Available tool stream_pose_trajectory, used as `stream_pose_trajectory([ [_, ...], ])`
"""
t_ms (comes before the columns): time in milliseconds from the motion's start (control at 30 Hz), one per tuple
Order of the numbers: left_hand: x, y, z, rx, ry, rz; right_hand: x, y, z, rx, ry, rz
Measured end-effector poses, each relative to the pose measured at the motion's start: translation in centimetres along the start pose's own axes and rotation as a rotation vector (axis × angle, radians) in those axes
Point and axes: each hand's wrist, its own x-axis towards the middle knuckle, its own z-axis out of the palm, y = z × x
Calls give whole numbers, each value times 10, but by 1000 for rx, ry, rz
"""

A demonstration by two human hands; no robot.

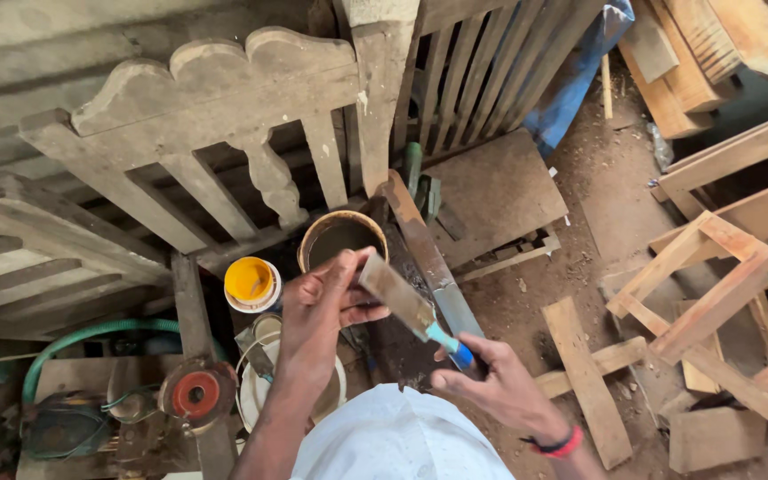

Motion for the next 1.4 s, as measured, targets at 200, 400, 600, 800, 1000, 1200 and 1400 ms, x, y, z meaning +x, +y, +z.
stream_pose_trajectory([
  [200, 1, 2, -4, 1, -193, 108, 12, 3, 33, 322, -83, 75],
  [400, 2, -3, -5, 186, -120, 353, 23, 10, 55, 609, -218, 5],
  [600, -3, 8, -7, 296, -98, 355, 28, 9, 64, 680, -273, 41],
  [800, -5, 11, -4, 259, -189, 395, 33, 2, 58, 369, -38, 62],
  [1000, -3, 15, 22, 298, -325, 392, 28, 12, 38, 421, -12, 54],
  [1200, 0, 15, 53, 419, -440, 387, 19, 36, 33, 497, 97, 29],
  [1400, 1, 10, 72, 469, -513, 398, 13, 44, 30, 565, 153, -28],
])
